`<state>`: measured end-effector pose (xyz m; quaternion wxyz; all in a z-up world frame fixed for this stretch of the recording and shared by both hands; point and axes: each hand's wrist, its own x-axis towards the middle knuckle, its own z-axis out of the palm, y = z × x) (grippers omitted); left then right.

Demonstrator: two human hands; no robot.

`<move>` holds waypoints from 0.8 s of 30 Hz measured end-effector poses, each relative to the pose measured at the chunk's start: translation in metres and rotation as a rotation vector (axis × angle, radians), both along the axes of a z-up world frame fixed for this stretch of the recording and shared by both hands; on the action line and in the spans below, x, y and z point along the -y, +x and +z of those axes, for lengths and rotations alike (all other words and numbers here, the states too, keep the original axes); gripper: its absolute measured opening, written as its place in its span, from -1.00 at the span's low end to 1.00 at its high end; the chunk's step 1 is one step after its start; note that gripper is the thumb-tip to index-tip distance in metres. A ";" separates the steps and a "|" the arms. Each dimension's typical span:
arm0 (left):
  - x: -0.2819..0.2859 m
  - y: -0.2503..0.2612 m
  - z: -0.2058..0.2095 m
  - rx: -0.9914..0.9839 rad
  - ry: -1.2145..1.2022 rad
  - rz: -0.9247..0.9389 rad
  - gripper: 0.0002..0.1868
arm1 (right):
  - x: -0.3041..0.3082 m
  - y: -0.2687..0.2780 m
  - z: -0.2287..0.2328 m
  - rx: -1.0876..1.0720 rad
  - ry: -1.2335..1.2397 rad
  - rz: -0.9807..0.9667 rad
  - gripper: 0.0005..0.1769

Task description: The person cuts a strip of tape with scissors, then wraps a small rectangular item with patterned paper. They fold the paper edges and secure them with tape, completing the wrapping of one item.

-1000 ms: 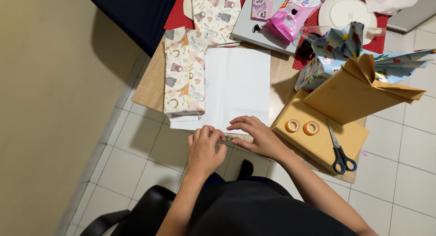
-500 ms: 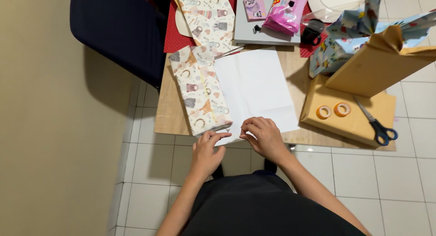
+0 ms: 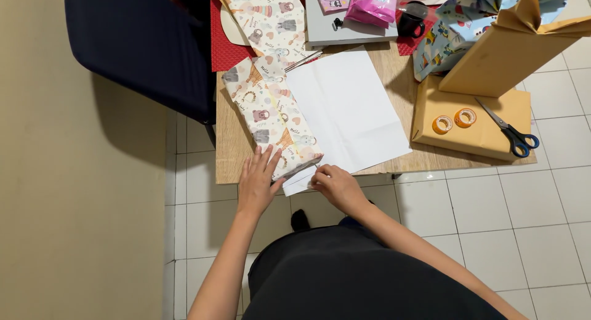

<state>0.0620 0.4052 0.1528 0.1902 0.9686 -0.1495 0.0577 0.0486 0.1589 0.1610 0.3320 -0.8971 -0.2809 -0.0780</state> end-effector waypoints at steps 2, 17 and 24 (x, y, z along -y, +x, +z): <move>-0.002 0.003 -0.007 0.004 -0.031 -0.038 -0.22 | -0.005 0.002 -0.002 -0.044 0.001 0.025 -0.84; -0.027 0.020 -0.024 0.035 -0.007 -0.328 -0.30 | -0.034 0.015 -0.025 -0.086 0.017 0.034 -0.87; -0.025 0.019 -0.023 0.027 0.022 -0.314 -0.30 | -0.046 0.018 -0.045 -0.059 -0.032 -0.024 -0.91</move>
